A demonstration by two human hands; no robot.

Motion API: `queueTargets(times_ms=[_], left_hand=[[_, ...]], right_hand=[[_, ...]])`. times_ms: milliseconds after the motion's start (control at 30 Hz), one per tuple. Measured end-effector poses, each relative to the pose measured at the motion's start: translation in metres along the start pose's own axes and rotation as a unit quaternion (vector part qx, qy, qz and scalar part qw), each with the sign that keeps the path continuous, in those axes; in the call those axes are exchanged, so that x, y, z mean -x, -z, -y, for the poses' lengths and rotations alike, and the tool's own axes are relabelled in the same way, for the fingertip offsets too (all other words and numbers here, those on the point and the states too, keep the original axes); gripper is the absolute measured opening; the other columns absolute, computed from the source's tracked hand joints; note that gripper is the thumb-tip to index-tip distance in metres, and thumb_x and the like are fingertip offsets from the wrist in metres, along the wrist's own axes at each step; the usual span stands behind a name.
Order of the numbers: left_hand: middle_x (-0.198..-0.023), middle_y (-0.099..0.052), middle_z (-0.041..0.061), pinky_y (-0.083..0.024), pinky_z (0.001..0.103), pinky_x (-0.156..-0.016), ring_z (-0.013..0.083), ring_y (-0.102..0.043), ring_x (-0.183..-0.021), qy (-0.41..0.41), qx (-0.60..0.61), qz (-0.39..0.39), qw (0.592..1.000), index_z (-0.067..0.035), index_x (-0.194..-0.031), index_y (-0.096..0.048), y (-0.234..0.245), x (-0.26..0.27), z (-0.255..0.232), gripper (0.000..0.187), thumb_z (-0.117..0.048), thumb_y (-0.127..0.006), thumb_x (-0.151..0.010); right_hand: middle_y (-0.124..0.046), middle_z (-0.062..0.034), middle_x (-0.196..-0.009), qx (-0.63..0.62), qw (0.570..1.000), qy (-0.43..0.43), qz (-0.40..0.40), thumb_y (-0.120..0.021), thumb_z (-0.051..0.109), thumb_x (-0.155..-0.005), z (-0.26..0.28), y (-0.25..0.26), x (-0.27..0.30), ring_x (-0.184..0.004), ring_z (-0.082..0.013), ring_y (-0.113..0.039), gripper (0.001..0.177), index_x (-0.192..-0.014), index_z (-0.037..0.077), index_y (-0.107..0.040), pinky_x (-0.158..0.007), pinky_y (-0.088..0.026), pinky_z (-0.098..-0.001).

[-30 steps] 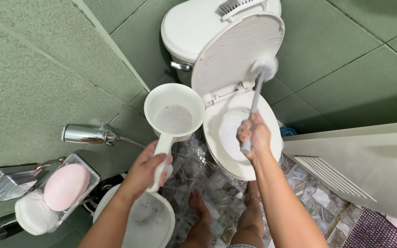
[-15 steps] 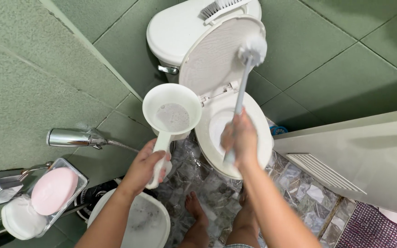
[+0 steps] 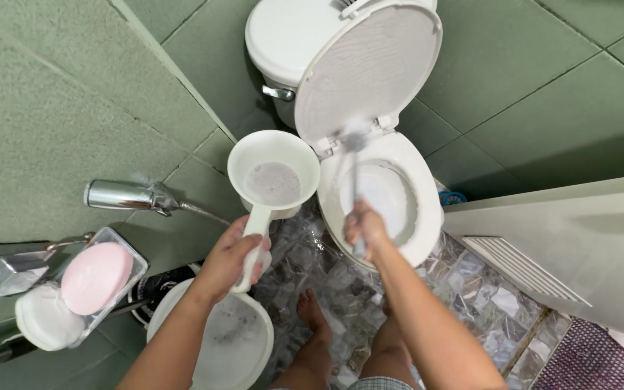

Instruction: The person cleans a toilet by rinsing a toilet brush with a sprayer, scrubbing the toilet bowl, seat, and lid with the brush, and pouring water over the surfaces using a ladle.

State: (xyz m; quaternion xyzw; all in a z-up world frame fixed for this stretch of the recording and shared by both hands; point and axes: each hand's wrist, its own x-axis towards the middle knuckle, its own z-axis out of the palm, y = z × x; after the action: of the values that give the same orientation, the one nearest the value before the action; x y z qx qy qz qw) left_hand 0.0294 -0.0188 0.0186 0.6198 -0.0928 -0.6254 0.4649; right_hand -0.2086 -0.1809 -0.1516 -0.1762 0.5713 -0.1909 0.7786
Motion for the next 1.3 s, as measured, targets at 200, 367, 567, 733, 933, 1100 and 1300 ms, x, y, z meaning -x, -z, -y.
queueTargets(times_ms=[200,367,567,733,933,1100,1300], left_hand=[[-0.086,-0.063,0.006,-0.044,0.03,-0.042,0.0134,-0.052,-0.05,0.003,0.009,-0.006,1.0,-0.007,-0.14,-0.047,0.002,0.005,0.008,0.048,-0.014,-0.052,-0.093],[-0.085,-0.063,0.006,-0.045,0.03,-0.041,0.0135,-0.053,-0.05,-0.01,0.01,-0.004,1.0,-0.009,-0.141,-0.046,0.004,0.007,0.021,0.05,-0.013,-0.052,-0.092],[-0.085,-0.064,0.006,-0.044,0.03,-0.041,0.014,-0.052,-0.048,0.01,0.008,-0.002,1.0,-0.009,-0.141,-0.046,0.004,0.004,0.042,0.05,-0.014,-0.053,-0.092],[-0.086,-0.064,0.006,-0.045,0.03,-0.042,0.0145,-0.054,-0.049,0.02,0.017,-0.003,1.0,-0.004,-0.14,-0.046,0.0,-0.013,0.072,0.048,-0.014,-0.054,-0.094],[-0.084,-0.064,0.007,-0.044,0.03,-0.041,0.0153,-0.053,-0.047,0.031,0.027,0.005,0.999,-0.01,-0.143,-0.047,-0.011,-0.014,0.096,0.053,-0.013,-0.054,-0.091],[-0.086,-0.064,0.005,-0.047,0.03,-0.044,0.0138,-0.055,-0.051,0.034,0.015,-0.037,0.999,-0.01,-0.143,-0.046,-0.032,-0.006,0.12,0.051,-0.014,-0.054,-0.092],[-0.087,-0.065,0.006,-0.046,0.031,-0.044,0.0156,-0.053,-0.05,-0.004,0.028,-0.056,0.998,-0.009,-0.141,-0.046,-0.075,0.021,0.145,0.049,-0.014,-0.053,-0.093]], right_hand=[[-0.056,-0.016,-0.061,0.386,0.921,0.04,-0.034,-0.045,0.026,-0.106,-0.017,0.028,0.043,-0.034,-0.0219,-0.048,0.054,-0.159,0.023,-0.037,-0.037,-0.044,-0.0396],[-0.064,-0.0217,-0.075,0.543,0.825,0.14,-0.071,-0.045,0.028,-0.105,-0.071,0.065,0.023,-0.053,-0.0304,-0.057,0.057,-0.161,0.027,-0.035,-0.054,-0.051,-0.0455],[-0.072,-0.0326,-0.095,0.6,0.777,0.117,-0.153,-0.042,0.03,-0.103,-0.059,0.133,0.028,-0.081,-0.0442,-0.073,0.057,-0.16,0.033,-0.036,-0.079,-0.057,-0.0535],[-0.071,-0.0335,-0.094,0.539,0.812,0.079,-0.211,-0.039,0.029,-0.108,-0.05,0.13,-0.007,-0.082,-0.0474,-0.075,0.054,-0.162,0.028,-0.032,-0.079,-0.059,-0.0551],[-0.074,-0.0299,-0.089,0.61,0.754,0.191,-0.148,-0.046,0.034,-0.102,-0.057,0.163,0.011,-0.081,-0.0438,-0.073,0.054,-0.155,0.034,-0.038,-0.079,-0.056,-0.0552],[-0.069,-0.0349,-0.086,0.677,0.71,0.169,-0.096,-0.044,0.032,-0.105,-0.08,0.162,0.017,-0.081,-0.0518,-0.067,0.059,-0.161,0.033,-0.026,-0.081,-0.051,-0.06],[-0.069,-0.0296,-0.103,0.715,0.693,0.078,-0.039,-0.045,0.037,-0.103,-0.092,0.293,0.109,-0.101,-0.049,-0.066,0.055,-0.156,0.043,-0.032,-0.09,-0.05,-0.0555]])
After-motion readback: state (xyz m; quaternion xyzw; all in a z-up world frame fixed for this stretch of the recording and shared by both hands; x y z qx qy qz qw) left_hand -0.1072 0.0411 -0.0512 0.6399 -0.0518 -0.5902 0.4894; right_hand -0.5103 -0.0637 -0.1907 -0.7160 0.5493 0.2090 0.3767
